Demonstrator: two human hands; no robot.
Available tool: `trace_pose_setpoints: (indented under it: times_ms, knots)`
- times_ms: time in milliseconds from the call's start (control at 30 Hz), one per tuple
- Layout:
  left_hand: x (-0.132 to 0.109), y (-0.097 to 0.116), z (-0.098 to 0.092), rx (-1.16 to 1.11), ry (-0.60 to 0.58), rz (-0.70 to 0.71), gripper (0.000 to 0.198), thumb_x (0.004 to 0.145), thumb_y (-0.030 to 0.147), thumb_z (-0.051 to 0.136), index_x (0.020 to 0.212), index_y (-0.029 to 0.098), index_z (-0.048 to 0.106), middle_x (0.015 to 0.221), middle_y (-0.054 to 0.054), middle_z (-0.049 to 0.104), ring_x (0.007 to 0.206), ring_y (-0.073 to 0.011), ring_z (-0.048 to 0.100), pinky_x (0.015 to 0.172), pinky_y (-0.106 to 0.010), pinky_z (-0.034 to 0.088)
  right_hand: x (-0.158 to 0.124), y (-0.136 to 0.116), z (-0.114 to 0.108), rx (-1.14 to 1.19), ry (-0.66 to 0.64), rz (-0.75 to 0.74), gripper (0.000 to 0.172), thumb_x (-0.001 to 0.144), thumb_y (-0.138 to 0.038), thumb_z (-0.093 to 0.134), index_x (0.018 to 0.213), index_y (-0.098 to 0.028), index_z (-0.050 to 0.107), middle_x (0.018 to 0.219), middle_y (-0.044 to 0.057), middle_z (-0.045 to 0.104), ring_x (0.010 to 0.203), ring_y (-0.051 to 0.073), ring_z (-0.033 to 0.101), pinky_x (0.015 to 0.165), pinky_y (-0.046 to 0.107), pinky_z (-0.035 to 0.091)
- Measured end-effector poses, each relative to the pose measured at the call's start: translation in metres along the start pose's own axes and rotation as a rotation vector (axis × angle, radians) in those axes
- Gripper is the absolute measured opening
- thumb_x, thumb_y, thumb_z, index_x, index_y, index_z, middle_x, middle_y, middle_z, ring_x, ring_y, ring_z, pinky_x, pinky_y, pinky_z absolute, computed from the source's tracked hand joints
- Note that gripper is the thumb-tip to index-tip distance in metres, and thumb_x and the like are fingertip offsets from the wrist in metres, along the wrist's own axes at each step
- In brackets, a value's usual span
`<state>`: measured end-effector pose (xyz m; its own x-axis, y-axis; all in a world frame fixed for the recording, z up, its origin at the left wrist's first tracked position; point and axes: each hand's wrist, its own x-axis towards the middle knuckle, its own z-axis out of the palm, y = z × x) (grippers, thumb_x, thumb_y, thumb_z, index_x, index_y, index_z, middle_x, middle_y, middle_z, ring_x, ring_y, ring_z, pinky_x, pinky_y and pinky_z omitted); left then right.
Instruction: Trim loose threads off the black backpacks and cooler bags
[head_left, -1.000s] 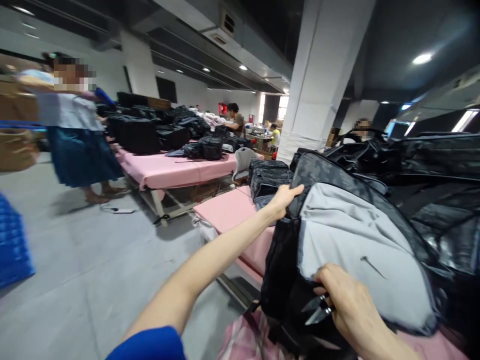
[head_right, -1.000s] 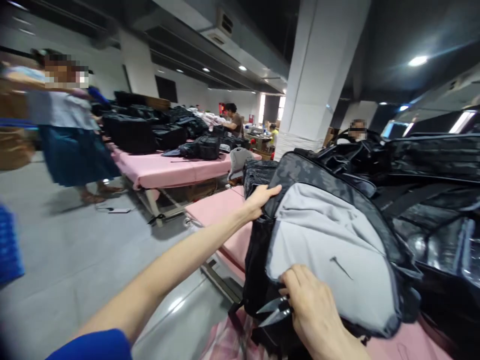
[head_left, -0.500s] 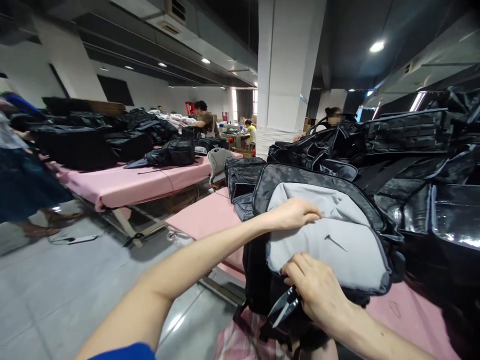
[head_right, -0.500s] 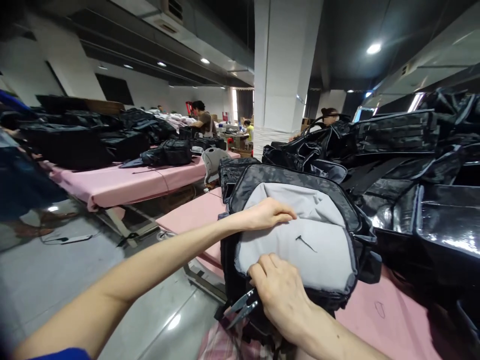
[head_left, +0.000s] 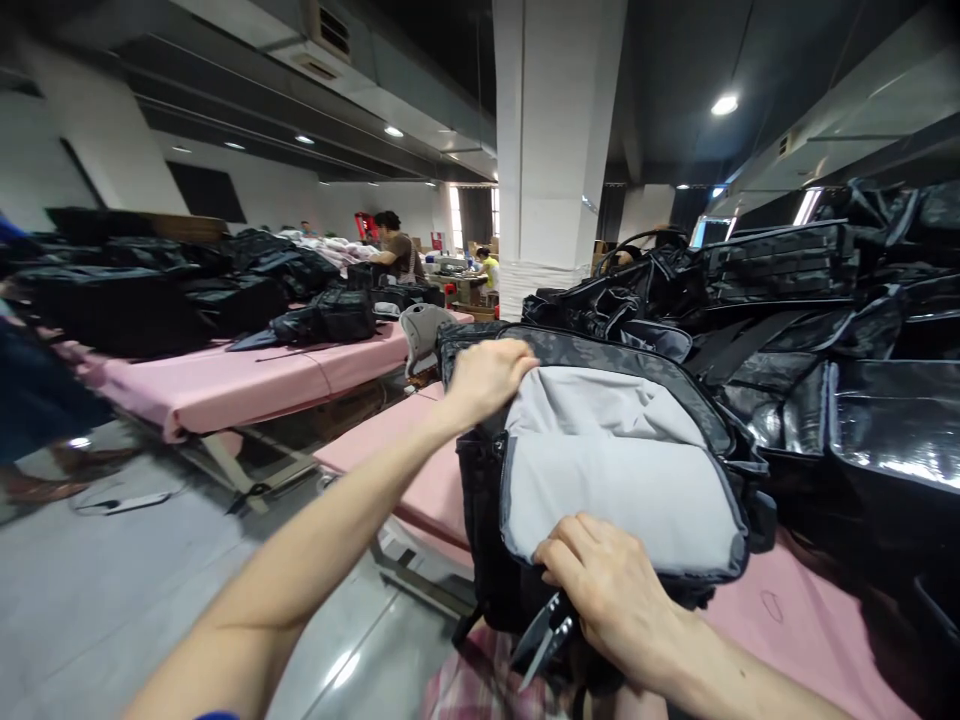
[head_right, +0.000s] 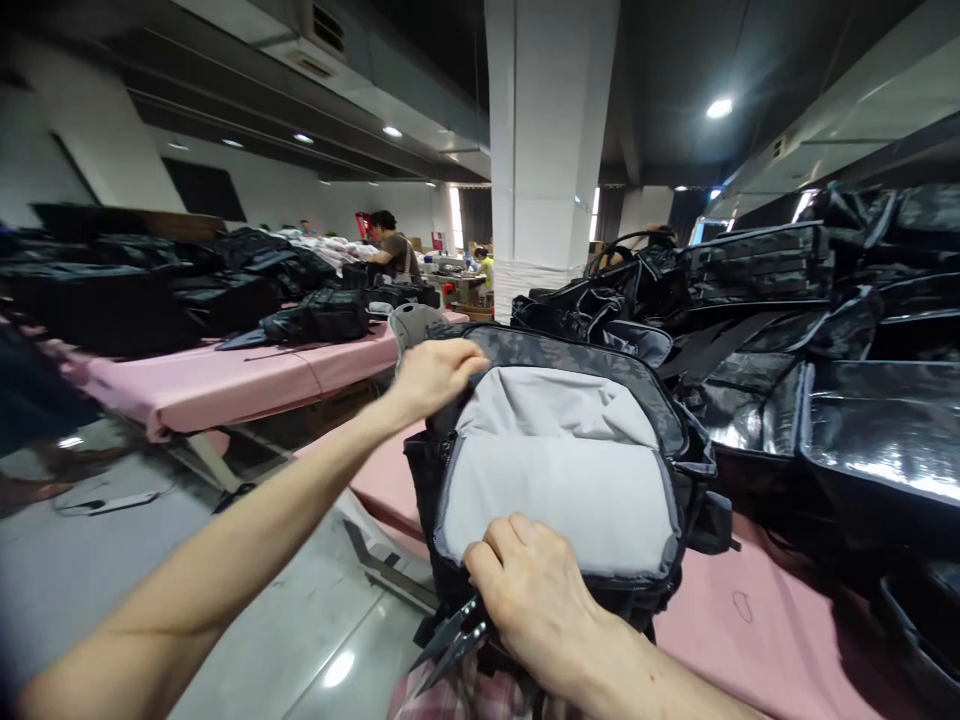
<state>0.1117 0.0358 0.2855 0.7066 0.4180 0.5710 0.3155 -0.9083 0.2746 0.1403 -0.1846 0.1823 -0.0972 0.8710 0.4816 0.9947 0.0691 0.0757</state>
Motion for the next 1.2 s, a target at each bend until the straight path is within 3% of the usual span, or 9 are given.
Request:
trace_pose_setpoints:
  times_ms: [100, 167, 367, 500, 600, 667, 867, 1067, 1200]
  knots:
    - [-0.019, -0.044, -0.038, 0.507, -0.006, -0.153, 0.016, 0.079, 0.02, 0.057, 0.072, 0.011, 0.068, 0.092, -0.018, 0.068, 0.105, -0.036, 0.055, 0.096, -0.054, 0.028, 0.001, 0.003, -0.001, 0.012, 0.041, -0.038, 0.012, 0.083, -0.007, 0.051, 0.085, -0.019, 0.05, 0.078, 0.001, 0.052, 0.067, 0.016, 0.044, 0.055, 0.028, 0.03]
    - [-0.039, -0.054, -0.05, 0.628, 0.048, -0.085, 0.013, 0.077, 0.016, 0.059, 0.085, 0.011, 0.069, 0.111, -0.02, 0.063, 0.118, -0.0399, 0.045, 0.099, -0.063, 0.018, 0.005, 0.005, 0.001, 0.017, 0.064, -0.057, 0.014, 0.083, -0.005, 0.049, 0.084, -0.019, 0.05, 0.077, 0.001, 0.052, 0.067, 0.016, 0.045, 0.055, 0.028, 0.031]
    - [-0.063, -0.024, -0.004, 0.141, -0.344, 0.562, 0.061, 0.07, 0.013, 0.066, 0.127, 0.024, 0.049, 0.135, -0.012, 0.05, 0.13, -0.0303, 0.037, 0.109, -0.056, 0.015, 0.013, 0.006, -0.007, 0.077, 0.147, -0.09, 0.02, 0.088, -0.007, 0.038, 0.089, -0.018, 0.054, 0.076, 0.003, 0.056, 0.068, 0.015, 0.051, 0.056, 0.025, 0.037]
    - [-0.067, -0.017, 0.034, -0.243, -0.222, 0.583, 0.038, 0.084, 0.011, 0.046, 0.117, 0.023, 0.059, 0.109, -0.012, 0.065, 0.103, -0.0213, 0.059, 0.109, -0.047, 0.023, 0.002, 0.037, -0.047, 0.376, 0.138, 0.08, 0.022, 0.09, -0.022, 0.039, 0.089, -0.021, 0.061, 0.076, 0.004, 0.062, 0.063, 0.012, 0.055, 0.055, 0.022, 0.042]
    - [-0.077, -0.024, 0.045, -0.507, -0.106, 0.498, 0.027, 0.087, 0.02, 0.048, 0.106, 0.025, 0.067, 0.101, -0.012, 0.068, 0.091, -0.0201, 0.061, 0.102, -0.041, 0.034, -0.006, 0.086, -0.075, 0.359, 0.278, 0.606, 0.03, 0.083, -0.043, 0.048, 0.089, -0.02, 0.067, 0.077, 0.006, 0.066, 0.059, 0.015, 0.056, 0.049, 0.024, 0.041]
    - [-0.083, -0.027, 0.047, -0.582, -0.085, 0.464, 0.026, 0.085, 0.023, 0.053, 0.106, 0.026, 0.067, 0.102, -0.011, 0.068, 0.092, -0.0202, 0.061, 0.102, -0.04, 0.034, -0.004, 0.116, -0.081, 0.364, 0.169, 0.776, 0.035, 0.076, -0.047, 0.053, 0.088, -0.019, 0.07, 0.082, 0.008, 0.069, 0.061, 0.018, 0.059, 0.051, 0.026, 0.043]
    - [-0.087, -0.021, 0.04, -0.644, -0.115, 0.38, 0.021, 0.081, 0.025, 0.059, 0.099, 0.027, 0.07, 0.102, -0.011, 0.068, 0.092, -0.0201, 0.063, 0.102, -0.039, 0.033, 0.023, 0.129, -0.06, 0.388, -0.123, 0.662, 0.028, 0.073, -0.044, 0.057, 0.079, -0.019, 0.07, 0.082, 0.005, 0.07, 0.081, 0.024, 0.063, 0.075, 0.03, 0.046]
    - [-0.086, -0.019, 0.037, -0.517, -0.088, 0.461, 0.022, 0.083, 0.022, 0.055, 0.098, 0.026, 0.07, 0.101, -0.012, 0.069, 0.089, -0.0197, 0.064, 0.097, -0.039, 0.039, 0.033, 0.115, -0.057, 0.333, -0.138, 0.572, 0.026, 0.073, -0.043, 0.056, 0.071, -0.019, 0.064, 0.069, 0.003, 0.065, 0.066, 0.018, 0.058, 0.061, 0.025, 0.042]
    - [-0.086, -0.026, 0.05, -0.292, 0.108, 0.67, 0.022, 0.088, 0.02, 0.05, 0.102, 0.023, 0.067, 0.096, -0.009, 0.07, 0.083, -0.0155, 0.065, 0.09, -0.035, 0.044, 0.031, 0.117, -0.059, 0.245, -0.015, 0.573, 0.027, 0.074, -0.044, 0.049, 0.063, -0.02, 0.053, 0.059, 0.001, 0.055, 0.057, 0.015, 0.05, 0.054, 0.024, 0.037]
